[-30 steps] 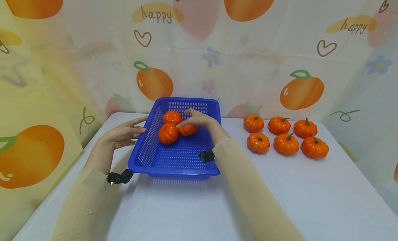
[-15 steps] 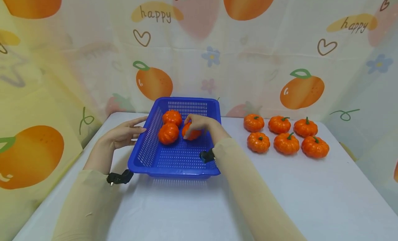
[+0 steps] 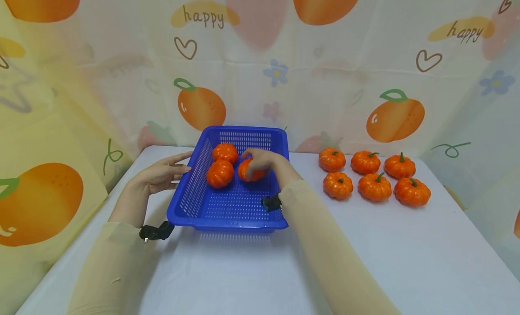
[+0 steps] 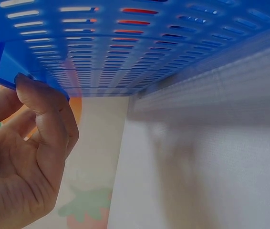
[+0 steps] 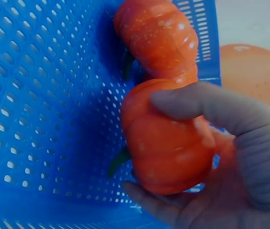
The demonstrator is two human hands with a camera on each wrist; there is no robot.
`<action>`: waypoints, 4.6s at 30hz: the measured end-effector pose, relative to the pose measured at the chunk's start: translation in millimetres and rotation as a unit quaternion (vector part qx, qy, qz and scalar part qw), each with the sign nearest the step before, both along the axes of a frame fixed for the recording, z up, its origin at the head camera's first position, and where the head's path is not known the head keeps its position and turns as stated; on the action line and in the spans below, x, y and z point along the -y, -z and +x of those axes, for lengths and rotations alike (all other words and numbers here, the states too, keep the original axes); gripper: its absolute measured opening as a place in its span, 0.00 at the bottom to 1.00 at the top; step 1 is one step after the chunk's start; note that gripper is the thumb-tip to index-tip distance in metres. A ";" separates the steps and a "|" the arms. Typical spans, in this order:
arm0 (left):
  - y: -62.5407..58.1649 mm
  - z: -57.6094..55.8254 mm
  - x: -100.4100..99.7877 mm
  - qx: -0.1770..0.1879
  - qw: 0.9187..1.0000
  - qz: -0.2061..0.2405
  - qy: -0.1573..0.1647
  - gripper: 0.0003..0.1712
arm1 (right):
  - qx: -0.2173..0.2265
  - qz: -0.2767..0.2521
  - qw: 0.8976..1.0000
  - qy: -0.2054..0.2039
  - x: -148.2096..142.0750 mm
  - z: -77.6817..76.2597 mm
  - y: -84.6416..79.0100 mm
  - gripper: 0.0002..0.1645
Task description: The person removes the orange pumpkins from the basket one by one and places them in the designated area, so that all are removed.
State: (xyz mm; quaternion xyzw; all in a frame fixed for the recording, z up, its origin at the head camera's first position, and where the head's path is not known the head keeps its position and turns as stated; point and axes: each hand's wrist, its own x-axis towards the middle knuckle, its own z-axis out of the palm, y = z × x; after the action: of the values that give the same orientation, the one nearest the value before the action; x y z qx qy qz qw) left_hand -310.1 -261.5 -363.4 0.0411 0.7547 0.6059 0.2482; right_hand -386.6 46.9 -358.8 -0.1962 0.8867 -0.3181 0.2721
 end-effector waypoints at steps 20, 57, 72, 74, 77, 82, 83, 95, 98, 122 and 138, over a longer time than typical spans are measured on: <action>1.0 -1.1 -1.2 -0.003 1.000 -0.004 -0.010 0.44 | -0.070 -0.316 0.920 0.223 11.8 1.7 -42.4 0.42; -0.4 -0.2 -2.7 0.000 1.000 0.008 -0.010 0.45 | -0.067 -0.540 0.837 0.051 -112.4 54.1 -97.7 0.34; -1.1 -0.9 -2.6 -0.006 1.000 0.004 0.000 0.43 | -0.085 -0.473 0.877 0.031 -188.8 63.2 -76.4 0.32; -0.7 -0.6 -2.6 -0.005 1.000 0.003 0.000 0.44 | -0.087 -0.463 0.882 0.022 -197.8 63.4 -71.5 0.33; -0.3 -1.7 -2.6 -0.005 1.000 0.007 0.001 0.43 | -0.089 -0.450 0.888 0.004 -212.0 63.8 -62.7 0.35; -0.1 -4.6 -2.4 -0.006 1.000 0.013 0.005 0.43 | -0.080 -0.449 0.889 -0.037 -234.8 65.8 -47.5 0.41; 0.0 -4.8 -2.4 -0.006 1.000 0.012 0.006 0.43 | -0.079 -0.447 0.890 -0.044 -238.6 66.2 -44.5 0.42; 1.2 -2.7 -2.9 -0.005 1.000 0.001 0.003 0.43 | -0.060 -0.390 0.918 -0.039 -278.3 76.9 -3.5 0.48; 1.8 -2.6 -2.5 -0.004 1.000 0.001 0.003 0.44 | -0.044 -0.383 0.922 -0.032 -286.3 80.2 4.7 0.47; 0.7 1.1 -1.1 -0.007 1.000 0.009 -0.004 0.44 | 0.072 -0.233 0.963 -0.115 -309.3 87.6 39.6 0.47; 1.4 1.1 -1.7 -0.006 1.000 0.006 -0.007 0.43 | 0.106 -0.175 0.970 -0.128 -306.2 88.5 45.2 0.50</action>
State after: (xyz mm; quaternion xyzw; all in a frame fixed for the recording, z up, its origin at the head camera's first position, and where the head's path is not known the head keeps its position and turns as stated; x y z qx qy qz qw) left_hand -309.0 -259.8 -364.8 0.0414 0.7529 0.6116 0.2393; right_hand -298.1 353.0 -404.0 -0.3173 0.7509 -0.4499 0.3647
